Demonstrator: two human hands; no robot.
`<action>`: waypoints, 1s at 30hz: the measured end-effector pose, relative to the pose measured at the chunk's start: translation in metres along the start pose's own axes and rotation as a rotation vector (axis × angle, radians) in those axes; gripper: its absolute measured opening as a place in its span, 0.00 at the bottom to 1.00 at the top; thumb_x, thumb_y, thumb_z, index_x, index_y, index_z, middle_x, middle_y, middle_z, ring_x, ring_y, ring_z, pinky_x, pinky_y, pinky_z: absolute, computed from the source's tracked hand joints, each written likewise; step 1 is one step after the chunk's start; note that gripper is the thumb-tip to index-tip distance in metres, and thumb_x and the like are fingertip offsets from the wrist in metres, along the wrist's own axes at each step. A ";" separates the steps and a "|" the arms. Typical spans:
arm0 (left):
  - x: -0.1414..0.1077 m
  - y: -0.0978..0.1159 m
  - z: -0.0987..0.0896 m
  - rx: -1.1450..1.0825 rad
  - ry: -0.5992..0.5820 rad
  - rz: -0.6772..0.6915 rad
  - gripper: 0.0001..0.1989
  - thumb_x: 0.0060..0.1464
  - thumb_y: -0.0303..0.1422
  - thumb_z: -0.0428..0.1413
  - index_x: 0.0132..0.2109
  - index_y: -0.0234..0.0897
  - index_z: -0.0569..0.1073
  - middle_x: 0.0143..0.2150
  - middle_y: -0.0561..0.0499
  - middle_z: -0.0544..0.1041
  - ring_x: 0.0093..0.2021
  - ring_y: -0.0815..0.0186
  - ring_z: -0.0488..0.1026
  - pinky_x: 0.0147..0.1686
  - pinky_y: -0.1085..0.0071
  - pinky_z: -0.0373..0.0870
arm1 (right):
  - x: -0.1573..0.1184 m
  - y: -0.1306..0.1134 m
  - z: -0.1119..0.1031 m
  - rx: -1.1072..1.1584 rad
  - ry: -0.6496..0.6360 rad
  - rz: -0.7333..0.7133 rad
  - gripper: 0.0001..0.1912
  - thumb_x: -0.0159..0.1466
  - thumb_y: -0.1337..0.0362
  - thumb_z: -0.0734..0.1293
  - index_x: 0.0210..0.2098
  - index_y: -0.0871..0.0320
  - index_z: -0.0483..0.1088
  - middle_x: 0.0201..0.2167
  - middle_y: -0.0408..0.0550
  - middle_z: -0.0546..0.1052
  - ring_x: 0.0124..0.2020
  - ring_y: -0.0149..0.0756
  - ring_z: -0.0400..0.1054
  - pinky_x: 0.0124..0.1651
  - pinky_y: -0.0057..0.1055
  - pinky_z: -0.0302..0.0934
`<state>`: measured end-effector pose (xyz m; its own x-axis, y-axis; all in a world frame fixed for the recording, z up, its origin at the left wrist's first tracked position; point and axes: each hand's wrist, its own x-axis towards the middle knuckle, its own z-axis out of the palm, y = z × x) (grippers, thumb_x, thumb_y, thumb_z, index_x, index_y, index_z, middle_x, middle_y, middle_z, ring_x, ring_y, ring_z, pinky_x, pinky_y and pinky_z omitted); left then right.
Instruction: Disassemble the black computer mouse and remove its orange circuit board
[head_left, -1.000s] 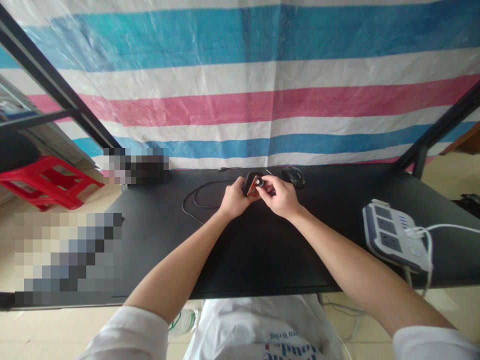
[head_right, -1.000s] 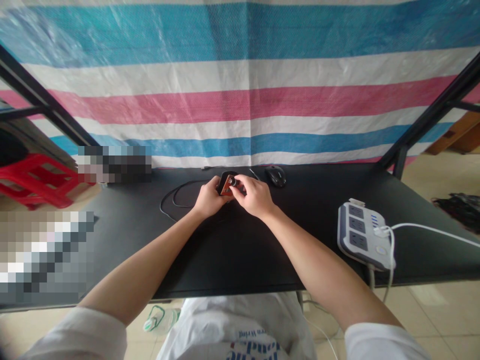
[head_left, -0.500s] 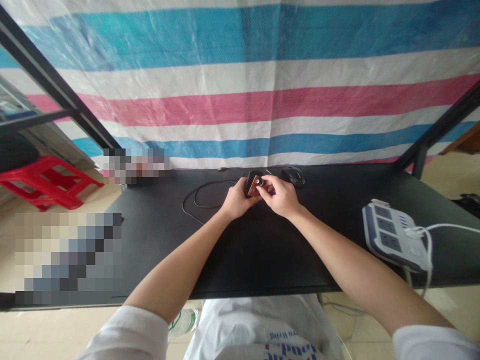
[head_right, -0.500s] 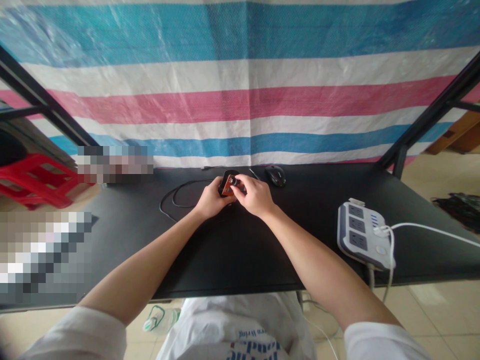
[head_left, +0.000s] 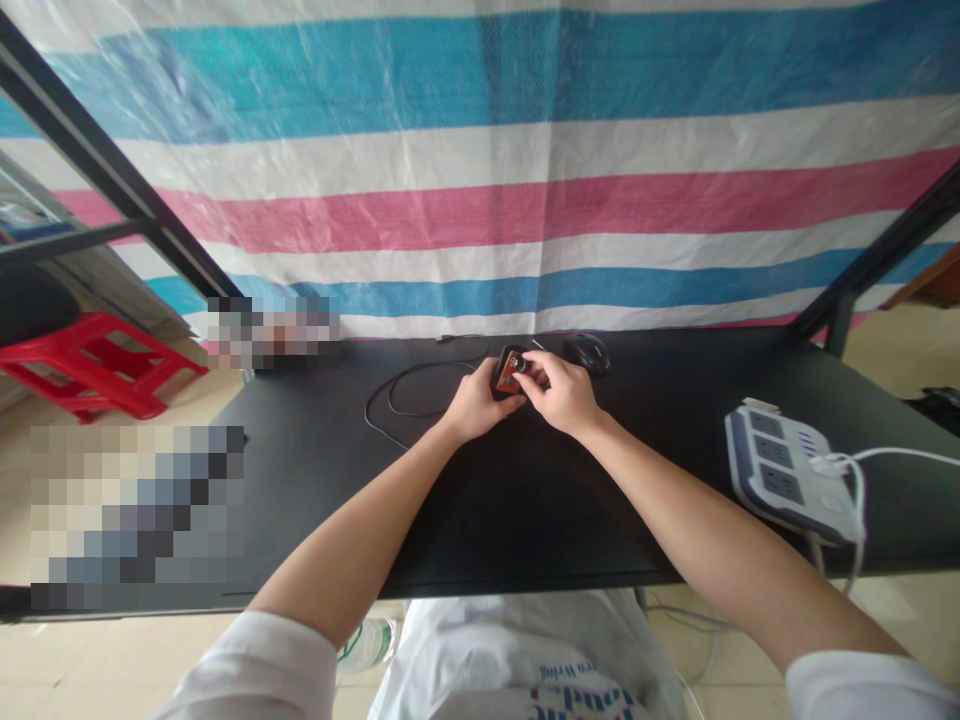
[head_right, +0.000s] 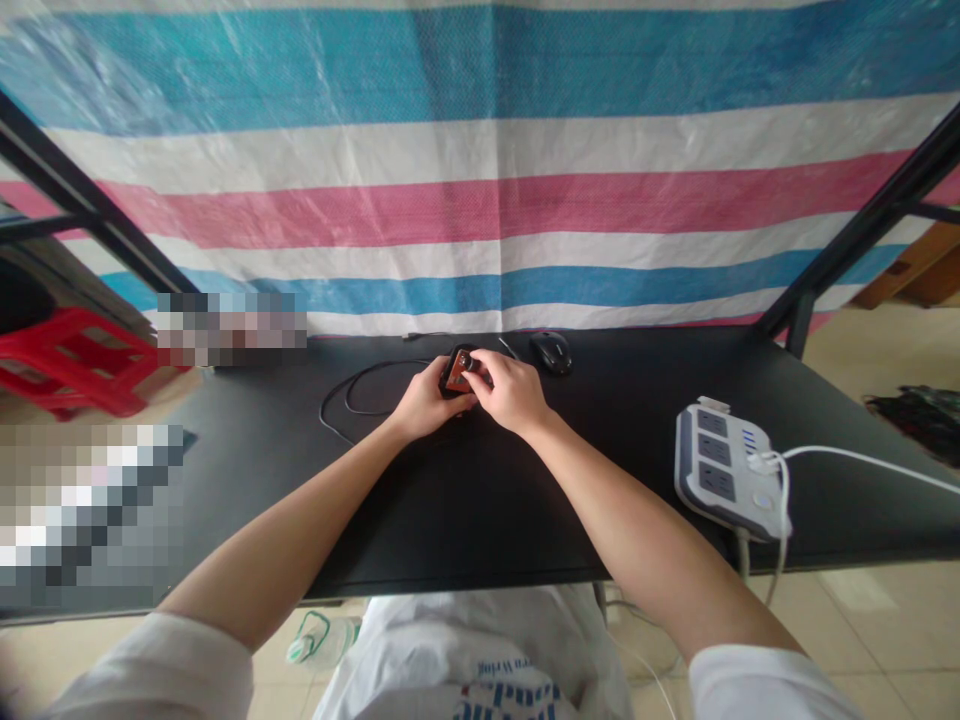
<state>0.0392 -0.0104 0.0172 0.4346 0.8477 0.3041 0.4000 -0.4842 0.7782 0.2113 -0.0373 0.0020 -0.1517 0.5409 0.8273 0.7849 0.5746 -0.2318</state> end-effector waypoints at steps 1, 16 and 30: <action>0.000 0.000 0.000 0.004 -0.002 0.005 0.21 0.45 0.38 0.63 0.45 0.37 0.68 0.37 0.51 0.80 0.38 0.59 0.79 0.40 0.65 0.73 | 0.000 0.000 0.000 -0.001 -0.008 0.009 0.11 0.68 0.60 0.64 0.47 0.57 0.72 0.33 0.49 0.81 0.32 0.36 0.76 0.40 0.32 0.72; -0.001 0.000 -0.001 0.004 -0.038 0.044 0.18 0.48 0.39 0.58 0.44 0.37 0.68 0.36 0.50 0.80 0.36 0.59 0.78 0.38 0.65 0.72 | -0.002 0.002 0.002 0.019 0.012 0.042 0.11 0.68 0.60 0.64 0.47 0.58 0.71 0.31 0.48 0.81 0.29 0.35 0.76 0.35 0.30 0.71; 0.000 -0.002 0.002 0.031 0.005 0.010 0.12 0.50 0.38 0.57 0.41 0.39 0.68 0.32 0.52 0.79 0.32 0.61 0.78 0.33 0.68 0.73 | -0.002 0.001 0.003 0.035 0.004 0.071 0.10 0.66 0.61 0.66 0.45 0.57 0.70 0.31 0.48 0.81 0.30 0.35 0.77 0.34 0.28 0.71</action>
<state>0.0395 -0.0101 0.0147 0.4343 0.8440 0.3147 0.4205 -0.4990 0.7578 0.2102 -0.0362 -0.0017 -0.0939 0.5782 0.8105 0.7718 0.5565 -0.3076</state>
